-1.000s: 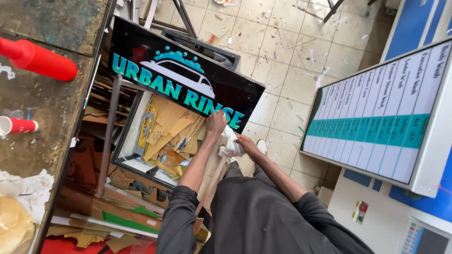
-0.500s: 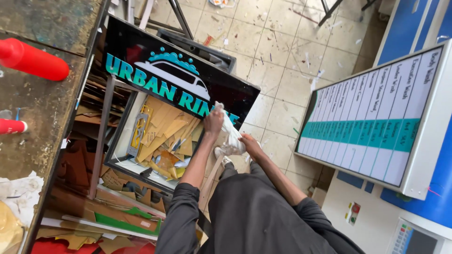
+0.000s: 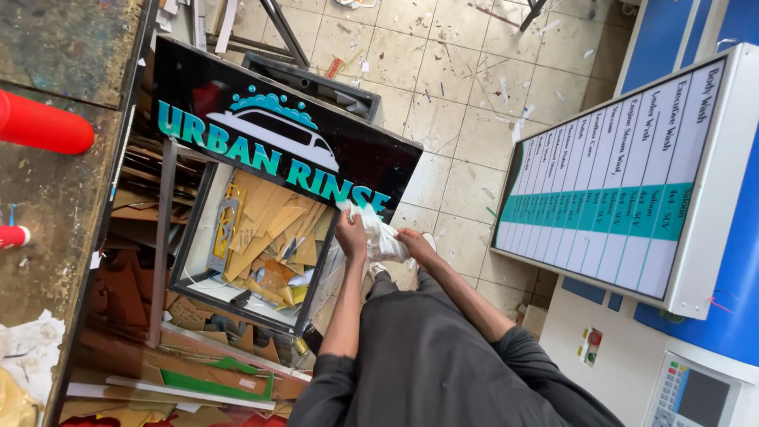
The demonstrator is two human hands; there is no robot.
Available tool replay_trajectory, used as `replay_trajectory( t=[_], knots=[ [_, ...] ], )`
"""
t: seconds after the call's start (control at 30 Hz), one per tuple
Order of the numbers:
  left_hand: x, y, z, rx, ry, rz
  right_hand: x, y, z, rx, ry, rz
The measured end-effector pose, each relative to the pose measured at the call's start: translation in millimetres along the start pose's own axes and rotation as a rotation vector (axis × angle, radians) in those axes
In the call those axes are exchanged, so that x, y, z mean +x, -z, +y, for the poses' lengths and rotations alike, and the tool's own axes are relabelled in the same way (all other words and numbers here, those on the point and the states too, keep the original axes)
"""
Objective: Cleaning a black acrylic sign with a cloth and spray bottle
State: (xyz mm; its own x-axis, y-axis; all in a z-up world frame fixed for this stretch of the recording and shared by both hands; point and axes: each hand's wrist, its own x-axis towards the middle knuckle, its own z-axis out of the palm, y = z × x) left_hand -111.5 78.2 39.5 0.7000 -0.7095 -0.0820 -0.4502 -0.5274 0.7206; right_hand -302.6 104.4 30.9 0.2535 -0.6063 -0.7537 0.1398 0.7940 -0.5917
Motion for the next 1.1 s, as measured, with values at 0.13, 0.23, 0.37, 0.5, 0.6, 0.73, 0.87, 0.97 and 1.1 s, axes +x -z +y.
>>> replay_trajectory(
  t=[0.13,0.23,0.37,0.5,0.6,0.73,0.87,0.97,1.1],
  knots=[
    [-42,6,0,0.011,-0.017,-0.126,15,25,33,-0.006,-0.055,-0.002],
    [-49,-7,-4,0.05,-0.146,-0.255,32,47,67,-0.001,-0.083,-0.004],
    [-34,-20,-10,0.183,-0.279,-0.288,7,43,51,-0.059,-0.084,-0.003],
    [-49,0,5,0.316,-0.341,-0.377,-1,40,48,-0.081,-0.098,0.011],
    [-55,-2,7,0.46,-0.295,-0.432,-21,27,29,-0.069,-0.09,0.038],
    [-25,-20,-2,0.301,-0.125,-0.644,-16,26,17,-0.062,-0.074,0.006],
    [-2,2,-19,0.021,0.013,-0.851,-16,23,4,-0.082,-0.099,-0.016],
    [-10,19,-20,-0.186,0.196,-0.416,-33,8,-18,-0.056,-0.092,-0.032],
    [-7,10,-20,-0.045,0.152,-0.393,-17,4,-6,-0.025,-0.104,-0.051]
  ],
)
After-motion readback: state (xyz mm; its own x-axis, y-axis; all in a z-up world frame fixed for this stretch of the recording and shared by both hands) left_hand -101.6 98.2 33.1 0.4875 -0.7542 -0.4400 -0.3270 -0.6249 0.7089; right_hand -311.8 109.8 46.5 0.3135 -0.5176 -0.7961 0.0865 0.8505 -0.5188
